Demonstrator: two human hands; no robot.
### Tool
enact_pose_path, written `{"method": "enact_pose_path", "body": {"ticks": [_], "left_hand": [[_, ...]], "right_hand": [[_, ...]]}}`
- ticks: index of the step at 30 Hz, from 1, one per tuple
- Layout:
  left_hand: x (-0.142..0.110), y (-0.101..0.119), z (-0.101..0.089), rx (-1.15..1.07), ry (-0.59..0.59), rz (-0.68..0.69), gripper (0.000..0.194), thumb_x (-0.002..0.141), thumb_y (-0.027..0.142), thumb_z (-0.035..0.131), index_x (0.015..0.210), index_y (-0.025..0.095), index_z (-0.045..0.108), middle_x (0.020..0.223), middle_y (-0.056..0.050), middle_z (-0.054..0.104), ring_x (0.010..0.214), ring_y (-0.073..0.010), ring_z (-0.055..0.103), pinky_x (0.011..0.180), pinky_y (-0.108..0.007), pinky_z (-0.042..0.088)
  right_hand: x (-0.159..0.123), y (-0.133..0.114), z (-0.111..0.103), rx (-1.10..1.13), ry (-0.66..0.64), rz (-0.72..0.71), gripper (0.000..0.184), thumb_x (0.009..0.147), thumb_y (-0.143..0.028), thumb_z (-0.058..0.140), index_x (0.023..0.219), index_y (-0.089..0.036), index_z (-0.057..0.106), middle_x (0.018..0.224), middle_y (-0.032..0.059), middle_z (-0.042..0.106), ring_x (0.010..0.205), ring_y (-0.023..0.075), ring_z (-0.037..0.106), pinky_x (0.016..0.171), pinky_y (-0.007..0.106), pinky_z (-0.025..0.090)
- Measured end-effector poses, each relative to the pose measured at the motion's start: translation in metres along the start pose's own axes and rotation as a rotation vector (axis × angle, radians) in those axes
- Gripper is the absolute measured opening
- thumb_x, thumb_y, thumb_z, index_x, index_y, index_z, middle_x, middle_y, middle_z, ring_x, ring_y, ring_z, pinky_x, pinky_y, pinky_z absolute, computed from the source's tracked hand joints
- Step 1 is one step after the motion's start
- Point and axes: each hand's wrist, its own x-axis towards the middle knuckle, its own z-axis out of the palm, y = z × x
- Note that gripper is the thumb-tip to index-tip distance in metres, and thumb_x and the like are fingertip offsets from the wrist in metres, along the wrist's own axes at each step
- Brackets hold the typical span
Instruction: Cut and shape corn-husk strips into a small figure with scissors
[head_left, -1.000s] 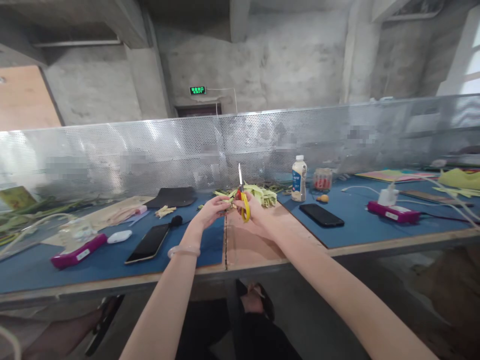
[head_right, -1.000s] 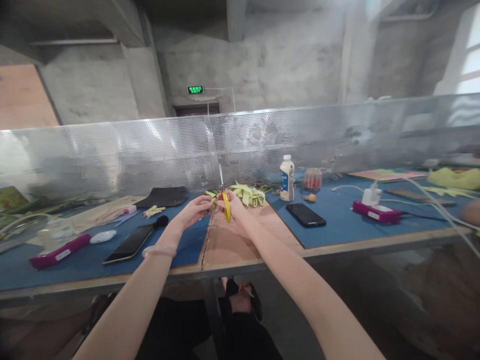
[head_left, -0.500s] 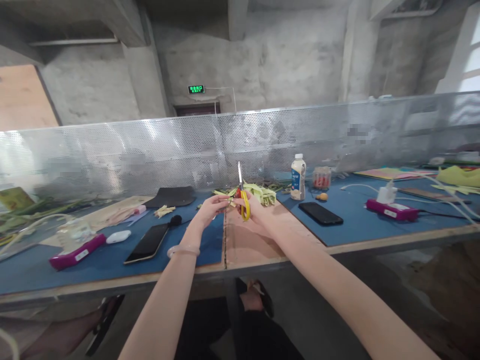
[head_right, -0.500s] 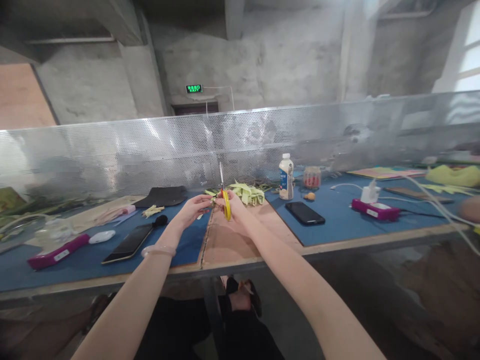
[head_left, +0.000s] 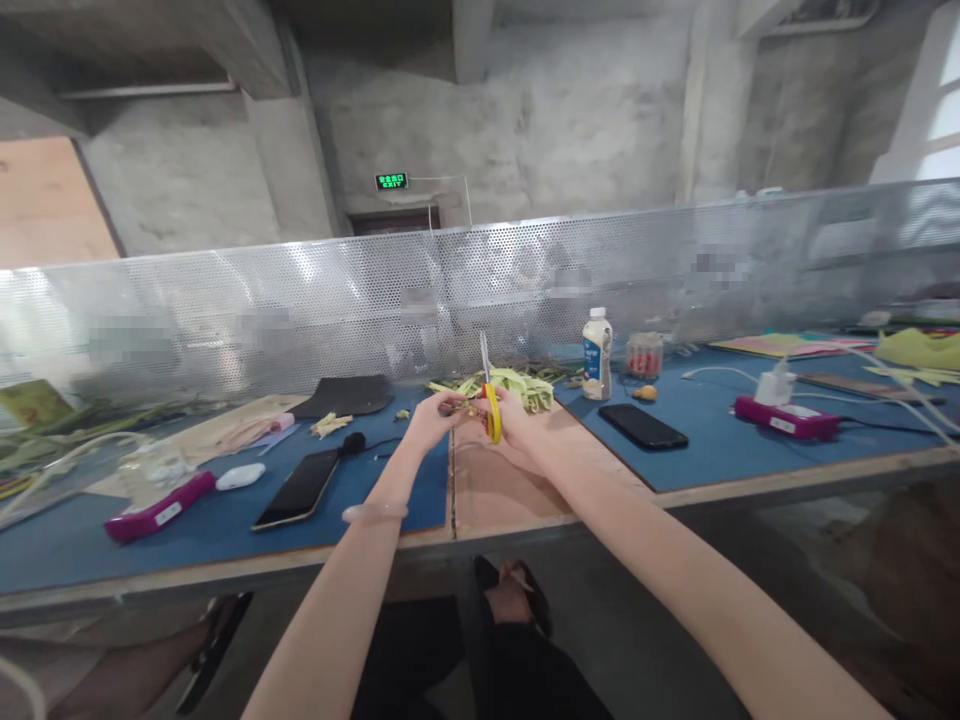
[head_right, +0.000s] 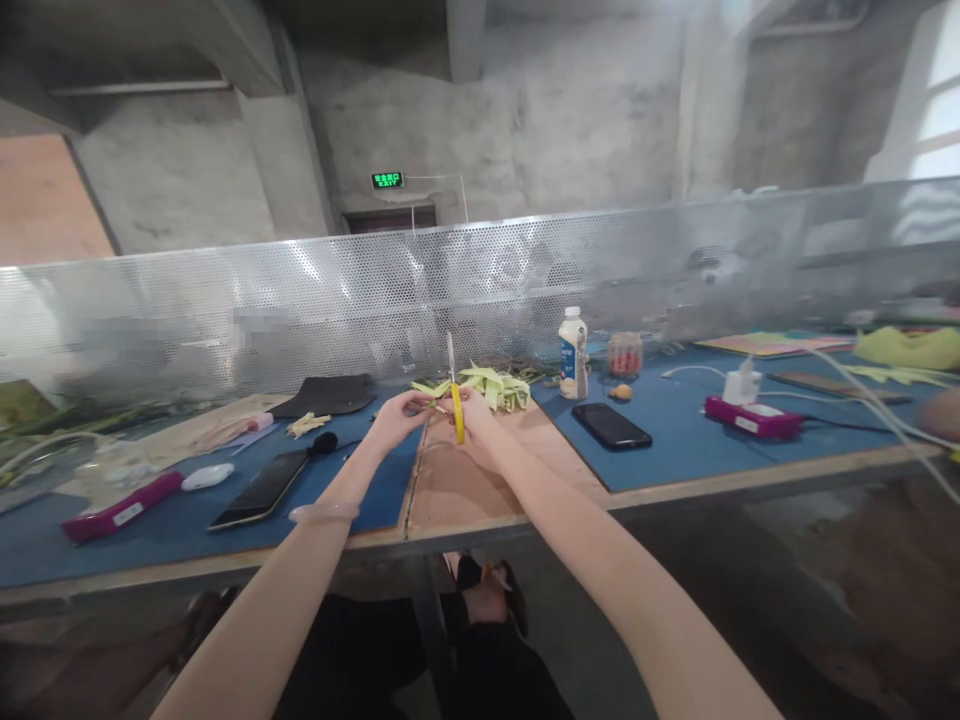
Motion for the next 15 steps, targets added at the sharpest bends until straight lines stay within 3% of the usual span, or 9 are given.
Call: {"method": "enact_pose_path", "body": {"ticks": [8, 15], "left_hand": [[0.0009, -0.0067, 0.0046, 0.13, 0.098, 0.107, 0.018, 0.083, 0.029, 0.058, 0.093, 0.015, 0.06, 0.091, -0.004, 0.062, 0.084, -0.0164, 0.059, 0.081, -0.039, 0.047], [0.0006, -0.0076, 0.0047, 0.206, 0.095, 0.163, 0.018, 0.084, 0.031, 0.057, 0.092, 0.015, 0.061, 0.089, -0.004, 0.063, 0.08, -0.0153, 0.059, 0.078, -0.037, 0.048]], "right_hand": [[0.0036, 0.0007, -0.0019, 0.042, 0.008, 0.013, 0.029, 0.089, -0.033, 0.052, 0.111, -0.014, 0.054, 0.104, 0.0065, 0.058, 0.085, 0.0153, 0.059, 0.072, 0.033, 0.052], [0.0054, 0.0024, -0.0042, 0.061, 0.029, 0.027, 0.027, 0.089, -0.033, 0.052, 0.109, -0.014, 0.055, 0.1, 0.0056, 0.059, 0.081, 0.0138, 0.059, 0.068, 0.03, 0.052]]}}
